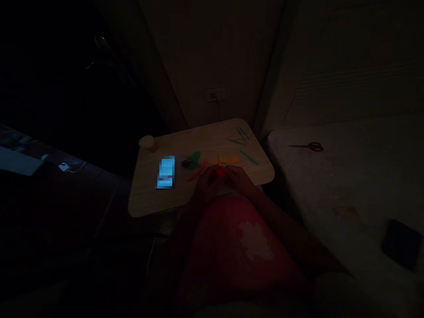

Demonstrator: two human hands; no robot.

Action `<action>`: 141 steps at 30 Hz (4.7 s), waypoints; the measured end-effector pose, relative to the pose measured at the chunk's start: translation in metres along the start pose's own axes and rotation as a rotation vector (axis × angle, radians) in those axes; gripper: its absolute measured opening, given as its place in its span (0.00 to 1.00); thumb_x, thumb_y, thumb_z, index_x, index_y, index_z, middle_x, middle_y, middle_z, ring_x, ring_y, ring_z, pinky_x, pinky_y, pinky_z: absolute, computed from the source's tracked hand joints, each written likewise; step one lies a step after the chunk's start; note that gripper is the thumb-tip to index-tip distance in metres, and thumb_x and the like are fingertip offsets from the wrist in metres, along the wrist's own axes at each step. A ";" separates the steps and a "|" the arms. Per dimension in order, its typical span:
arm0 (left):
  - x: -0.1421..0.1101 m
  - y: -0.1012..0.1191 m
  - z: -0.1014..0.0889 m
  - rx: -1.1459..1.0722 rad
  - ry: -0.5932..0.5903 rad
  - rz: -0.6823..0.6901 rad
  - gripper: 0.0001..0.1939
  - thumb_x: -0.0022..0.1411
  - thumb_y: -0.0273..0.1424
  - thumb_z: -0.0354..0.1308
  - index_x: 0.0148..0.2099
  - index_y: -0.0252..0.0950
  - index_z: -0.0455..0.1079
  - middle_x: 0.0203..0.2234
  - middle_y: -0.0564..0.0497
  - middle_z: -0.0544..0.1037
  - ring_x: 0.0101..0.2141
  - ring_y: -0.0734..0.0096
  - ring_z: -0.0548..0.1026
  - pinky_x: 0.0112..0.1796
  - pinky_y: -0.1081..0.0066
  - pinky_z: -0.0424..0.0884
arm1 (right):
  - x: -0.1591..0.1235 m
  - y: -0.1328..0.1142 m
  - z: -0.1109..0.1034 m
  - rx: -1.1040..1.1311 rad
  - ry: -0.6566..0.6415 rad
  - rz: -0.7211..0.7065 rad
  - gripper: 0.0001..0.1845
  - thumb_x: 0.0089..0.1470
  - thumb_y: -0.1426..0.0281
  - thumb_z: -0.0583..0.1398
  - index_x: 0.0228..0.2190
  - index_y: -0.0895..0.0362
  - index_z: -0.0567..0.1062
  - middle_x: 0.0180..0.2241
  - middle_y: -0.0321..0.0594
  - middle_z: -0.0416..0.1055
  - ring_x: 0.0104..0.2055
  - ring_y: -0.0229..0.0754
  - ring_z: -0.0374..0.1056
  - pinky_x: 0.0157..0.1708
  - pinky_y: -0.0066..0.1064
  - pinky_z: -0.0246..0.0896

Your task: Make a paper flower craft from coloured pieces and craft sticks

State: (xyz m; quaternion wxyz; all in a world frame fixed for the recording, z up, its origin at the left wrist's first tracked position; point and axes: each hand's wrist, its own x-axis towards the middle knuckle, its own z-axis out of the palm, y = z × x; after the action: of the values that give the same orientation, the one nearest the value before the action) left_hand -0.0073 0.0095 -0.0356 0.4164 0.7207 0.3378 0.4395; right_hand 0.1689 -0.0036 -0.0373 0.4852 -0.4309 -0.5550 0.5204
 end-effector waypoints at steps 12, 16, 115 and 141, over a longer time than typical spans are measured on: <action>0.003 -0.006 -0.006 -0.001 0.114 -0.019 0.24 0.63 0.49 0.61 0.51 0.35 0.71 0.42 0.45 0.78 0.41 0.63 0.76 0.44 0.67 0.73 | 0.000 0.004 0.001 0.116 0.017 -0.002 0.27 0.58 0.46 0.60 0.23 0.56 0.71 0.21 0.34 0.64 0.23 0.35 0.58 0.24 0.28 0.51; 0.004 -0.001 -0.004 0.121 0.019 -0.097 0.22 0.69 0.50 0.54 0.36 0.35 0.71 0.30 0.49 0.75 0.34 0.66 0.72 0.40 0.67 0.71 | -0.001 0.000 0.000 0.035 -0.046 0.003 0.26 0.57 0.47 0.60 0.24 0.56 0.72 0.20 0.32 0.63 0.23 0.35 0.57 0.23 0.28 0.50; 0.008 0.003 -0.014 0.097 0.167 -0.139 0.21 0.57 0.49 0.64 0.29 0.35 0.73 0.24 0.52 0.75 0.29 0.69 0.71 0.33 0.70 0.70 | 0.001 0.002 -0.002 -0.014 -0.051 0.012 0.23 0.57 0.49 0.62 0.29 0.57 0.77 0.25 0.37 0.72 0.28 0.38 0.64 0.29 0.29 0.59; 0.007 -0.003 -0.011 0.231 0.172 -0.127 0.08 0.59 0.32 0.60 0.34 0.35 0.79 0.29 0.49 0.83 0.32 0.65 0.78 0.38 0.68 0.75 | 0.003 0.019 0.001 -0.093 0.087 -0.114 0.12 0.48 0.63 0.70 0.34 0.55 0.82 0.34 0.42 0.82 0.35 0.44 0.75 0.36 0.33 0.70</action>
State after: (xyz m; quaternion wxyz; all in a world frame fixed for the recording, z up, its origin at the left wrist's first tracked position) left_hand -0.0152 0.0205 -0.0328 0.3273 0.7008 0.4652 0.4306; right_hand 0.1668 0.0008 -0.0558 0.5172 -0.4430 -0.5806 0.4462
